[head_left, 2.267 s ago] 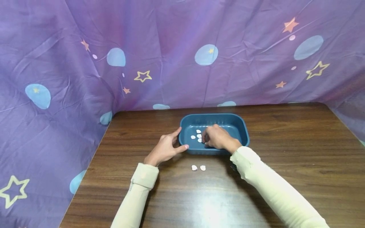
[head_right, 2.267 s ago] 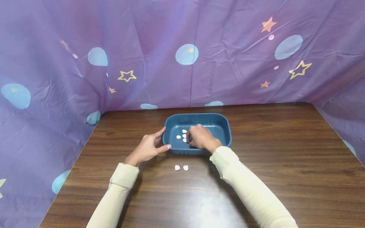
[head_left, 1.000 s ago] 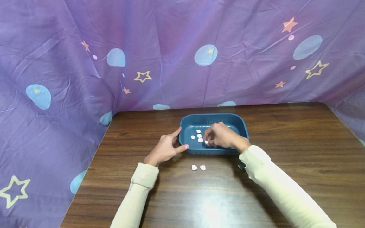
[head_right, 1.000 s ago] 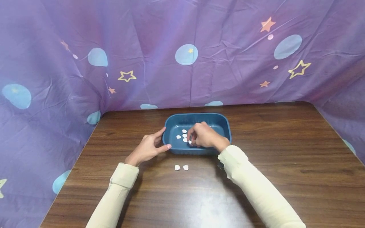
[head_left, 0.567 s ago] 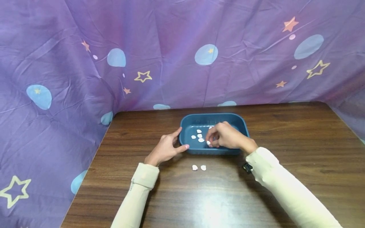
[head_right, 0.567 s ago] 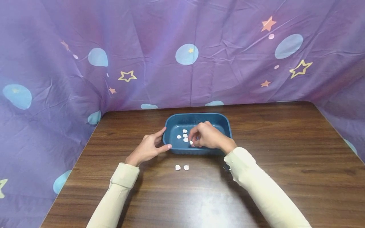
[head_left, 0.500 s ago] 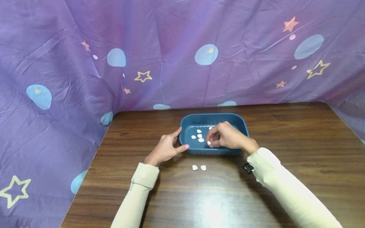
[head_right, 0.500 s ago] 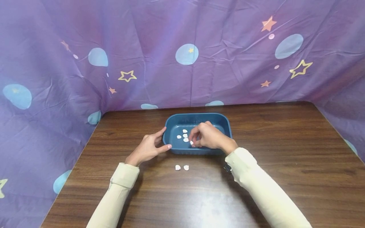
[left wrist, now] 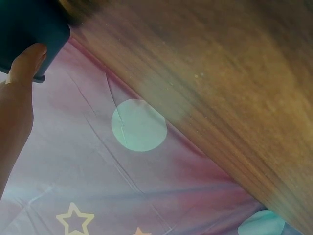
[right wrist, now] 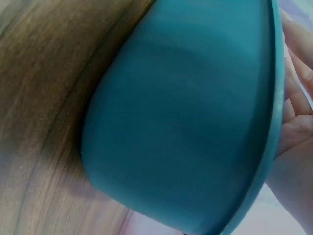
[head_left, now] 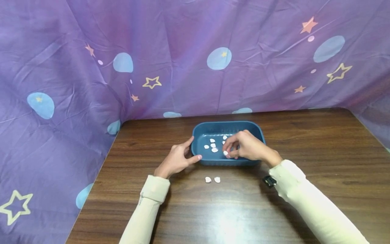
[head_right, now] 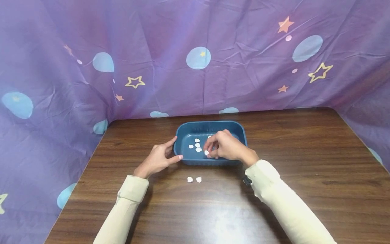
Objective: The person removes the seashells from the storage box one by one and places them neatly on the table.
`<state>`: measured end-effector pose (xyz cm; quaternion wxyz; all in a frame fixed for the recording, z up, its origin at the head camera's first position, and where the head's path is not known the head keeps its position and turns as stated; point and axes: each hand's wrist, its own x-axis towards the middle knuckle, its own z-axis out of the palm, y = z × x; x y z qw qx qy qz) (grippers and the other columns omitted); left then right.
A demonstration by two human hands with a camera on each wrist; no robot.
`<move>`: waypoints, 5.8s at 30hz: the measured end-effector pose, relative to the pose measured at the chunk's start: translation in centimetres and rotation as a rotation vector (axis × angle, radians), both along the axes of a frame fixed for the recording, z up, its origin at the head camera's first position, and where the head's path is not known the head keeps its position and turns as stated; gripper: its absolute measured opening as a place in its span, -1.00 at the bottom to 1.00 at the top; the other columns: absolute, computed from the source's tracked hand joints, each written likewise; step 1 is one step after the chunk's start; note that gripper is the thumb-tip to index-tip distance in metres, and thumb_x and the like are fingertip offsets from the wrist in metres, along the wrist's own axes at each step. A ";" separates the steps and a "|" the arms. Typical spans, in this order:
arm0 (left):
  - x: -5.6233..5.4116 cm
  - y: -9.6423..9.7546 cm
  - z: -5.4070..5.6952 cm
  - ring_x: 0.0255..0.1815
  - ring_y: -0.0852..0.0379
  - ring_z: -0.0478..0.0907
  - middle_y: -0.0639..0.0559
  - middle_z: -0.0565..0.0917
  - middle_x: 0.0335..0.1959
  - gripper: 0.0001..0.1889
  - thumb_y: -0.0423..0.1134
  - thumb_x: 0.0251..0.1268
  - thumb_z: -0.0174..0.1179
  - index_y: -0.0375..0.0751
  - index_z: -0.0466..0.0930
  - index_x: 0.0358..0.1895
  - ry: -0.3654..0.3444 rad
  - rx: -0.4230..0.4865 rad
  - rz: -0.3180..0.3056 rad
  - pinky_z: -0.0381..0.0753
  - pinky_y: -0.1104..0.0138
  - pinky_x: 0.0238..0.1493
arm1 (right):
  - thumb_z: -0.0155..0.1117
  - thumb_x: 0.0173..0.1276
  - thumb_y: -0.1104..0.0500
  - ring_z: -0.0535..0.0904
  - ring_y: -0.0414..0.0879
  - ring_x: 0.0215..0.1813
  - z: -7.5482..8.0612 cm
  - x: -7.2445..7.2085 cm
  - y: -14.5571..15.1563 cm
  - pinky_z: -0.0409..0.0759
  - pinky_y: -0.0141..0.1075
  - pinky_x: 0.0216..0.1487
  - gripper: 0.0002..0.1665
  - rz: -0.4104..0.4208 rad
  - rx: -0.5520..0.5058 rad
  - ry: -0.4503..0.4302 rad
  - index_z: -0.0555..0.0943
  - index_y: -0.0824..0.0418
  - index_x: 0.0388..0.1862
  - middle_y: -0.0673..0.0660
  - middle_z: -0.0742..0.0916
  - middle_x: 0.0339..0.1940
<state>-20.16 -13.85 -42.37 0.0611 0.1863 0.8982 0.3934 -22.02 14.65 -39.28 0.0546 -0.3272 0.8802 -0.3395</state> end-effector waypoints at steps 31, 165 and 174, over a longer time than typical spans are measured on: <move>0.0 -0.1 0.0 0.39 -0.07 0.50 -0.29 0.33 0.47 -0.05 0.00 0.25 0.40 -0.30 0.09 0.57 0.011 -0.020 -0.002 0.43 0.24 0.46 | 0.60 0.06 0.27 0.38 -0.48 -0.63 0.2 4.0 1.1 0.39 -0.52 -0.61 -0.78 0.028 -0.071 0.139 0.78 -0.02 -0.37 -0.27 0.76 -0.53; 0.3 0.0 0.2 0.37 -0.07 0.52 -0.31 0.39 0.42 -0.06 0.00 0.25 0.40 -0.27 0.10 0.57 0.001 -0.023 0.006 0.43 0.18 0.46 | 0.58 0.04 0.22 0.48 -0.45 -0.49 -1.1 5.7 -1.2 0.58 -0.42 -0.36 -0.81 0.128 0.177 0.263 0.75 0.02 -0.36 -0.27 0.66 -0.59; 0.3 0.0 0.1 0.36 -0.07 0.52 -0.31 0.41 0.40 -0.06 0.00 0.25 0.39 -0.26 0.09 0.57 0.001 -0.021 0.006 0.44 0.18 0.46 | 0.53 0.10 0.26 0.37 -0.49 -0.61 -0.4 4.6 -0.9 0.45 -0.54 -0.52 -0.85 0.120 0.078 0.168 0.76 0.13 -0.31 -0.21 0.70 -0.58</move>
